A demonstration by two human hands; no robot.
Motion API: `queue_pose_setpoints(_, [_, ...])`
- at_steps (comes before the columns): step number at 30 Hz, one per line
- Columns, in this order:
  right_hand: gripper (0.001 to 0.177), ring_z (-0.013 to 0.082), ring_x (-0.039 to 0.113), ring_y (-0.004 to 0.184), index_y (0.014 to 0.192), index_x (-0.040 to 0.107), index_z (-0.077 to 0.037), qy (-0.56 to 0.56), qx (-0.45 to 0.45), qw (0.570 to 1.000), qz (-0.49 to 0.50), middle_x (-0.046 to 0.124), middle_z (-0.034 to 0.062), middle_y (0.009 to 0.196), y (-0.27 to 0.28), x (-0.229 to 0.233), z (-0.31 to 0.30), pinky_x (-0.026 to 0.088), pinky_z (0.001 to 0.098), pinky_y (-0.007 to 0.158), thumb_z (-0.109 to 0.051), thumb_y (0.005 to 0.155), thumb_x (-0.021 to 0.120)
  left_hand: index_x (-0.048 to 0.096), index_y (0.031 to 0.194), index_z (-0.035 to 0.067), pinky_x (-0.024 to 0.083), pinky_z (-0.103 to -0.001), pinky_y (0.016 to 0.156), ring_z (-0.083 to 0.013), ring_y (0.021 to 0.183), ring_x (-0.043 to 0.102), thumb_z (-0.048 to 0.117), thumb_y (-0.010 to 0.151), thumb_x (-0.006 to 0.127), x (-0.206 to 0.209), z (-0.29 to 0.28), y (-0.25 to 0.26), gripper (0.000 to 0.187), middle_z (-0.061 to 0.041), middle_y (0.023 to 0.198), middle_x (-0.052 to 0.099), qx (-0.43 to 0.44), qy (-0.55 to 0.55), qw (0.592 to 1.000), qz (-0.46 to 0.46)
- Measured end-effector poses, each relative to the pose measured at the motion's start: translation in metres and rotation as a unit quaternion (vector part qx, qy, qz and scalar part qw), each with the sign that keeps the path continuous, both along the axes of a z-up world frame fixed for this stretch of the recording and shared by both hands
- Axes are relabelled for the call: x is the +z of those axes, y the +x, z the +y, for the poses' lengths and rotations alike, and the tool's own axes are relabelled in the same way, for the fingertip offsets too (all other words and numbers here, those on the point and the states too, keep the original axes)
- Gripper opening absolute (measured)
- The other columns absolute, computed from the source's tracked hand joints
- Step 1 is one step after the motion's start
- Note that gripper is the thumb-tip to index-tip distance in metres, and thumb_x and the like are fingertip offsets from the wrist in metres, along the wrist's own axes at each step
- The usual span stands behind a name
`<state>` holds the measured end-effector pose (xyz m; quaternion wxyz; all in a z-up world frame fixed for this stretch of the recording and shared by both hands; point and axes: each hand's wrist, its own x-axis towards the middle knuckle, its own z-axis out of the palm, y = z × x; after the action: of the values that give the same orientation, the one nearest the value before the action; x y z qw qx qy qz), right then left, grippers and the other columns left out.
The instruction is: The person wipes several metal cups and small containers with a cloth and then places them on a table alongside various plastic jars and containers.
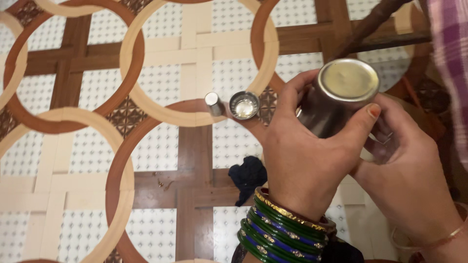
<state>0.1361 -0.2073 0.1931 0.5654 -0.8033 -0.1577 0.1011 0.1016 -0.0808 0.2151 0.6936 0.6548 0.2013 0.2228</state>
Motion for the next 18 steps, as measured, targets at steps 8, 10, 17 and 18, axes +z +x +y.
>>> queue_pose_setpoints(8, [0.073, 0.0181, 0.061, 0.128, 0.149, 0.047, 0.0, 0.034, -0.047, 0.998, -0.007, 0.062, 0.0088, 0.137, 0.011, 0.018, -0.046, 0.051, 0.0337, 0.106, 0.001, 0.08, 0.071, 0.06, 0.129, 0.001, 0.062, -0.03, 0.092, -0.0172, 0.108, 0.074, 0.029, 0.074, 0.08, 0.022, -0.041, 0.025, 0.065, -0.012, 0.114, 0.076, -0.08, -0.033, 0.996, -0.007])
queue_pose_setpoints(10, [0.074, 0.0179, 0.061, 0.127, 0.149, 0.046, 0.002, 0.062, -0.045, 0.997, -0.003, 0.061, 0.0089, 0.137, 0.013, 0.023, -0.058, 0.05, 0.0335, 0.106, 0.0, 0.08, 0.071, 0.06, 0.129, 0.001, 0.061, -0.029, 0.092, -0.0173, 0.108, 0.075, 0.028, 0.074, 0.081, 0.028, -0.053, 0.03, 0.065, -0.012, 0.114, 0.076, -0.092, -0.032, 0.995, -0.007])
queue_pose_setpoints(17, [0.074, 0.0181, 0.061, 0.126, 0.147, 0.048, 0.0, 0.1, -0.081, 0.992, 0.012, 0.062, 0.0089, 0.134, 0.027, 0.034, -0.11, 0.051, 0.0344, 0.106, -0.002, 0.078, 0.074, 0.061, 0.128, 0.0, 0.061, -0.031, 0.094, -0.019, 0.108, 0.075, 0.027, 0.074, 0.082, 0.046, -0.098, 0.05, 0.064, -0.012, 0.114, 0.076, -0.123, 0.011, 0.992, -0.018])
queue_pose_setpoints(18, [0.073, 0.0184, 0.061, 0.126, 0.147, 0.049, 0.0, 0.095, -0.09, 0.991, 0.014, 0.063, 0.0088, 0.134, 0.029, 0.036, -0.118, 0.051, 0.0348, 0.106, -0.002, 0.078, 0.074, 0.06, 0.129, 0.0, 0.06, -0.031, 0.094, -0.0193, 0.109, 0.075, 0.027, 0.074, 0.082, 0.048, -0.105, 0.053, 0.064, -0.013, 0.115, 0.076, -0.13, 0.016, 0.991, -0.024])
